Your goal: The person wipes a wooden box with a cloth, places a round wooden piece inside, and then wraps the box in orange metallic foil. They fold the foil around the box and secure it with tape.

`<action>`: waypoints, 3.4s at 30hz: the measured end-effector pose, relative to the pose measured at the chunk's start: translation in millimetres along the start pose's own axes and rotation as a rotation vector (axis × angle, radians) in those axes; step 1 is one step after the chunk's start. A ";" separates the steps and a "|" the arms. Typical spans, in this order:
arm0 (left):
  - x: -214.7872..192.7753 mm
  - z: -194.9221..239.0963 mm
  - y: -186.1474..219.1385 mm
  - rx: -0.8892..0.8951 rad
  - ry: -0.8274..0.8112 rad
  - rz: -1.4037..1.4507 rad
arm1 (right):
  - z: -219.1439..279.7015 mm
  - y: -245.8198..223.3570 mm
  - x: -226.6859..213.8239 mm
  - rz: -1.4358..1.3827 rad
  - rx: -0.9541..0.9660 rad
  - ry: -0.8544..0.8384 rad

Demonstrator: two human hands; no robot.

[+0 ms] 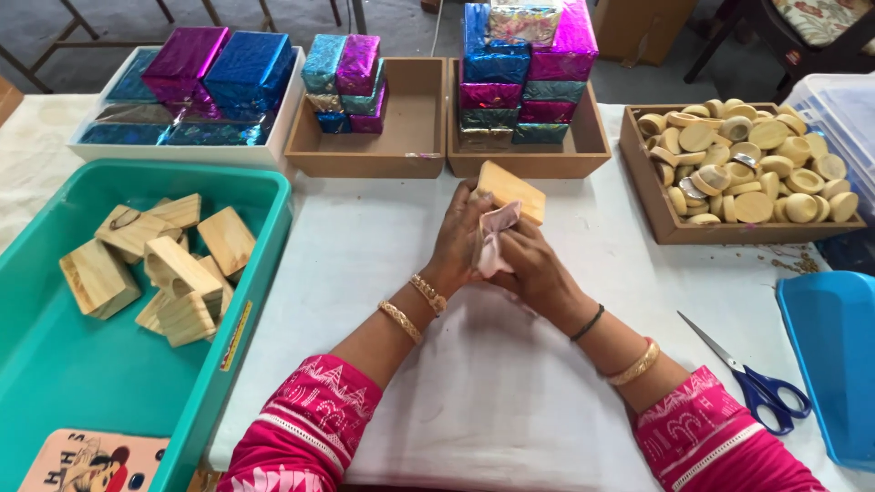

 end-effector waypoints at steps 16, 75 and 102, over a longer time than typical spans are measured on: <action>27.0 23.6 -20.2 -0.293 -0.256 -0.223 | 16.4 83.1 -48.8 -0.018 0.440 0.391; 28.3 -34.9 17.3 0.240 0.050 -0.879 | -5.6 17.0 -45.8 -0.152 0.213 0.357; -0.9 -37.6 -23.6 -0.036 -0.027 -0.165 | -5.5 24.6 -48.7 0.143 0.088 0.209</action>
Point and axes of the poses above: each hand's wrist, its own z-axis away from the middle knuckle, its own x-axis out of the palm, y = z × x, the point moved 6 cm from there along -z, towards the middle knuckle, and after that the axes turned 5 degrees about -z, right-handed, at the moved point
